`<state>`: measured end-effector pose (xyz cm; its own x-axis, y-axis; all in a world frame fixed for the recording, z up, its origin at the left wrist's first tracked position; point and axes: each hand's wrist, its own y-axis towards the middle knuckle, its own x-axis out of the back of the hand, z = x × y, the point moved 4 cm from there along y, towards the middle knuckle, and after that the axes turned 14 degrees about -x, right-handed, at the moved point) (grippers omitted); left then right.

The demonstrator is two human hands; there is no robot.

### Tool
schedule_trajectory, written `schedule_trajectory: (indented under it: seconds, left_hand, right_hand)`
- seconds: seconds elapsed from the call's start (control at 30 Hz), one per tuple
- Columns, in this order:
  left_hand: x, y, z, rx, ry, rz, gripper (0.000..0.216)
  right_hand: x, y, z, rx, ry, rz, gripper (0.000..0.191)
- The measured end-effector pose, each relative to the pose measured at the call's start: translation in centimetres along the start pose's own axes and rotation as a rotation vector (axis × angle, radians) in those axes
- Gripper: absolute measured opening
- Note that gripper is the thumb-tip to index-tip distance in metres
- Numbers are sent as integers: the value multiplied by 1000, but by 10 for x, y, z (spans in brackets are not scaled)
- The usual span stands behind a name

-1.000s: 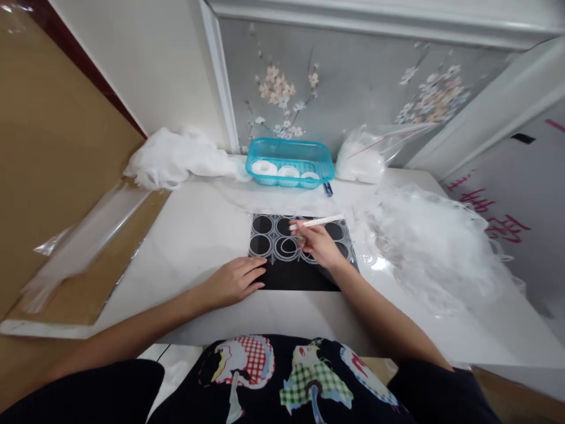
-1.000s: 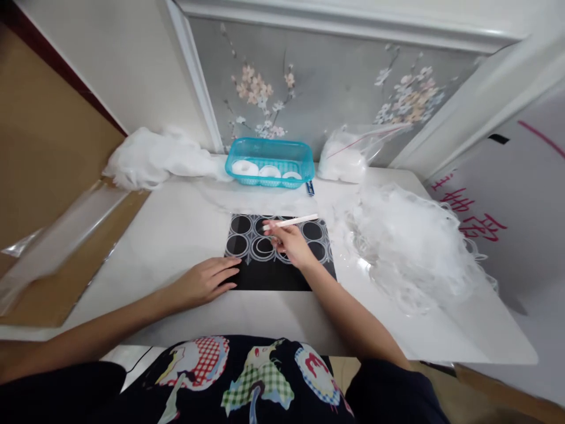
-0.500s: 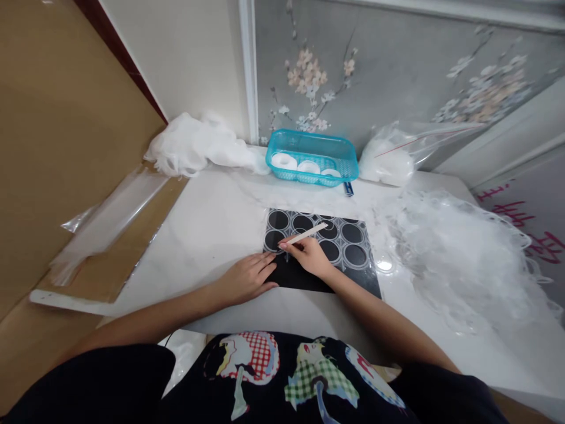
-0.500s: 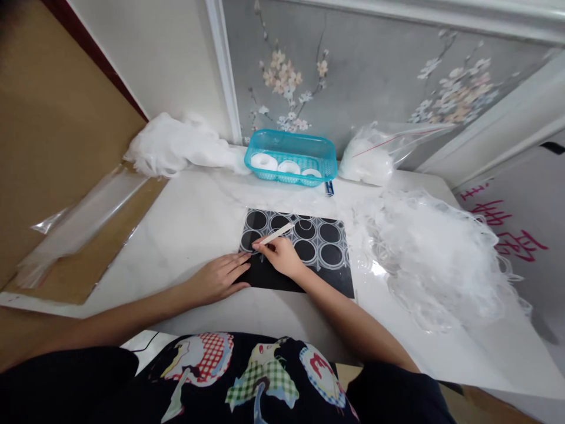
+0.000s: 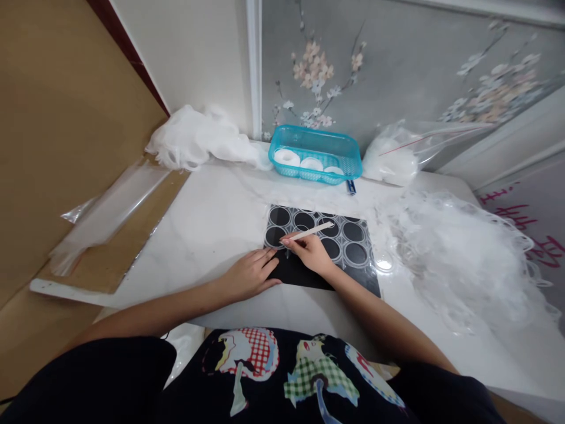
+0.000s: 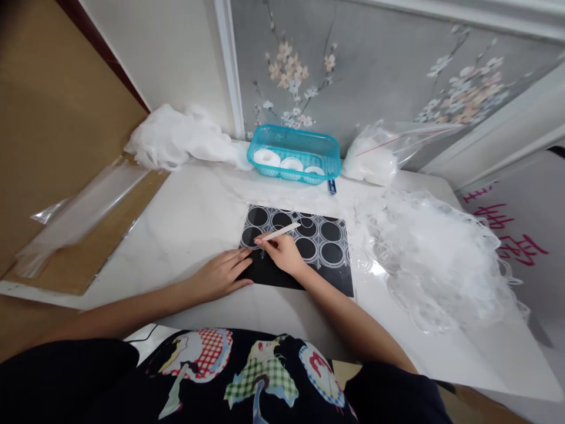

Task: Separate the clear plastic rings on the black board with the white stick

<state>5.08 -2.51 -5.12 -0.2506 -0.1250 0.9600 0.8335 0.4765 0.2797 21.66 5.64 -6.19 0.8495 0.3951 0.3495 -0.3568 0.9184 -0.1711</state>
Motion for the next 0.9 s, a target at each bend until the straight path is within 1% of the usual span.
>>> schedule_trajectory:
  seconds: [0.27,0.37,0.47,0.57,0.6,0.63,0.67,0.73,0.77,0.83,0.87,0.9]
  left_hand:
    - [-2,0,0,3,-61,-11,49]
    - [-2,1,2,17,-81,-23,46]
    - [-2,1,3,39,-105,-43,48]
    - [-1,2,3,64,-131,-58,55]
    - [-1,2,2,68,-141,-62,58]
    - [-1,2,2,72,-151,-64,61]
    - [0,2,2,75,-162,-65,62]
    - [2,2,3,80,-183,-63,62]
    - [3,2,4,82,-192,-61,59]
    - [8,2,7,79,-209,-53,55]
    - [11,2,9,72,-214,-50,55]
    - [13,3,9,62,-218,-48,54]
  right_hand:
    - [0,0,3,24,-43,18,34]
    - [1,-2,6,65,-95,31,29]
    - [-4,-11,6,140,-218,56,27]
    - [-11,-18,4,203,-399,102,25]
    - [-10,-16,5,217,-431,97,23]
    - [-6,-11,8,226,-437,62,21]
    - [3,-3,12,227,-423,-2,18]
    - [29,18,22,204,-367,-197,10]
    - [45,27,28,191,-341,-295,17]
    - [73,37,36,180,-282,-475,40]
    - [83,34,37,188,-236,-567,45]
    - [88,27,35,204,-189,-603,43]
